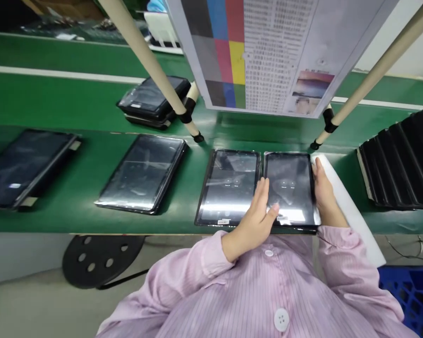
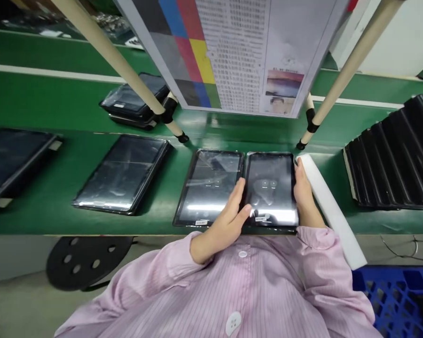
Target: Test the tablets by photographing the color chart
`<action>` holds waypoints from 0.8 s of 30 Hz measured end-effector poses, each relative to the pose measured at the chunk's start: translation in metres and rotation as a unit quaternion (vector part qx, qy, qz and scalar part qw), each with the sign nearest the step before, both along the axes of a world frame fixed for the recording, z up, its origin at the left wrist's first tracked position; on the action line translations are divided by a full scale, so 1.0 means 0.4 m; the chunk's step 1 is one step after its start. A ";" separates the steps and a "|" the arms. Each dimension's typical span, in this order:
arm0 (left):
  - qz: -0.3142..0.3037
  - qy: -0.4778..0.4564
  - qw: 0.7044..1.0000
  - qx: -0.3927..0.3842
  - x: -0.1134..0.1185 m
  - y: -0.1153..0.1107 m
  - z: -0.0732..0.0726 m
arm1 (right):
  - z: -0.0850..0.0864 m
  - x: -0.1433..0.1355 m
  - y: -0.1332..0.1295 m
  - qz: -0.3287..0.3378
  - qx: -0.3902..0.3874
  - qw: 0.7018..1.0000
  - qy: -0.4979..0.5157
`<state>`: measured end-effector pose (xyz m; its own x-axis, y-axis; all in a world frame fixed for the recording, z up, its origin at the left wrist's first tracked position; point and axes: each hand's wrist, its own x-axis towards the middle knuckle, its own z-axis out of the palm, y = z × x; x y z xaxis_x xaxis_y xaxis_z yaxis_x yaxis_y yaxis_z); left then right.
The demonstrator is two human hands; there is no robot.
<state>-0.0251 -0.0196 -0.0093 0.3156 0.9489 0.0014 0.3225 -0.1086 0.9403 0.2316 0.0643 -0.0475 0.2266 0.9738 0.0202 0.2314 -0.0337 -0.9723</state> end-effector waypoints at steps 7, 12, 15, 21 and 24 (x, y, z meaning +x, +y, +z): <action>0.129 0.240 0.935 0.227 -0.192 0.023 0.011 | 0.072 -0.057 -0.088 0.111 0.062 0.914 -0.386; 0.199 0.381 0.885 0.176 -0.264 0.041 0.010 | 0.103 -0.099 -0.139 0.162 0.056 0.862 -0.477; 0.198 0.406 0.878 0.160 -0.259 0.050 0.018 | 0.101 -0.103 -0.150 0.128 0.079 0.873 -0.464; 0.154 0.434 0.874 0.159 -0.240 0.053 0.019 | 0.090 -0.073 -0.188 0.062 0.086 0.893 -0.437; 0.158 0.409 0.879 0.188 -0.239 0.039 0.013 | 0.080 -0.051 -0.211 0.027 0.074 0.892 -0.446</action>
<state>-0.1209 -0.0038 -0.0041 0.0773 0.9705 0.2285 0.9439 -0.1450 0.2966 0.2111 -0.0199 -0.0156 0.0083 0.9543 0.2987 0.9119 0.1153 -0.3939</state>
